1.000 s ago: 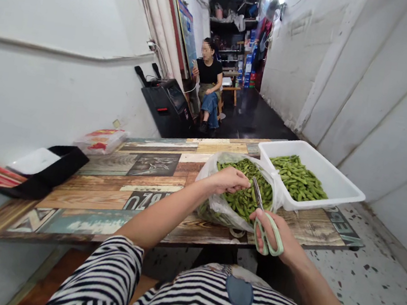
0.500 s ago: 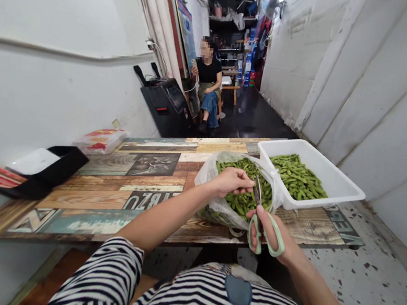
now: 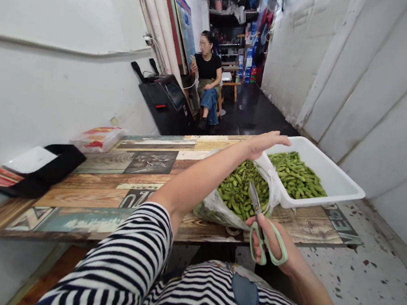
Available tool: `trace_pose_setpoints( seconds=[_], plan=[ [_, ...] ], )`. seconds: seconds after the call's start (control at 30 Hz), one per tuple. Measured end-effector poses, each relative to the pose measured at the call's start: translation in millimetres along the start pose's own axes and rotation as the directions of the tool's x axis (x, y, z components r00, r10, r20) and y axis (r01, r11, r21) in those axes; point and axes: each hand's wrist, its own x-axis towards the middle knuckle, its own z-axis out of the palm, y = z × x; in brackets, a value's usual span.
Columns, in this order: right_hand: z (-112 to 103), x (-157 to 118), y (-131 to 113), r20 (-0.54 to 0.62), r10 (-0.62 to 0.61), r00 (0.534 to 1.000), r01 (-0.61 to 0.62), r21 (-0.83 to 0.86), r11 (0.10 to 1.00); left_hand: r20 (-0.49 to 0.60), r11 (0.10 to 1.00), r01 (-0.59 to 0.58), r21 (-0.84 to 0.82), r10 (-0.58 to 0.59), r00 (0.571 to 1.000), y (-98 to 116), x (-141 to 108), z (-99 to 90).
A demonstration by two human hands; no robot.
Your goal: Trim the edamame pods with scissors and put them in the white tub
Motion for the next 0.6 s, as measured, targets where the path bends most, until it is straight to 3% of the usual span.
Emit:
trace_pose_setpoints(
  seconds=[0.07,0.13,0.2,0.27,0.37,0.5,0.6],
  plan=[
    [-4.7,-3.1,-2.8,-0.041,0.003,0.999,-0.002,0.020,1.000,-0.026,0.949,-0.105,0.296,0.118,0.993,-2.7,-8.6,-8.3],
    [-8.1,-4.0,-5.1,-0.060,-0.001,0.998,0.002,0.026,1.000,0.041,0.827,-0.129,0.547,0.128,0.991,-14.0,-27.8,-18.5],
    [-8.8,-2.7,-5.6,-0.065,-0.005,0.998,0.007,0.031,0.999,0.094,0.691,-0.056,0.721,-0.017,0.995,-31.2,-47.9,-27.0],
    [-7.0,0.1,-4.3,-0.063,-0.013,0.998,0.015,0.032,0.999,0.073,0.555,0.020,0.832,-0.145,0.987,-50.7,-61.9,-31.7],
    [-2.8,3.6,-1.1,-0.031,-0.039,0.999,0.039,0.012,0.999,0.049,0.424,0.044,0.905,-0.206,0.977,-76.3,-69.0,-33.8],
    [-1.2,3.7,0.7,-0.021,-0.043,0.999,0.042,-0.018,0.999,0.116,0.417,-0.035,0.908,-0.170,0.979,-91.0,-68.2,-34.6],
    [-2.2,2.4,-0.1,-0.040,-0.029,0.999,0.028,-0.026,0.999,0.176,0.611,-0.079,0.787,-0.100,0.979,-89.3,-71.0,-33.5]
  ],
)
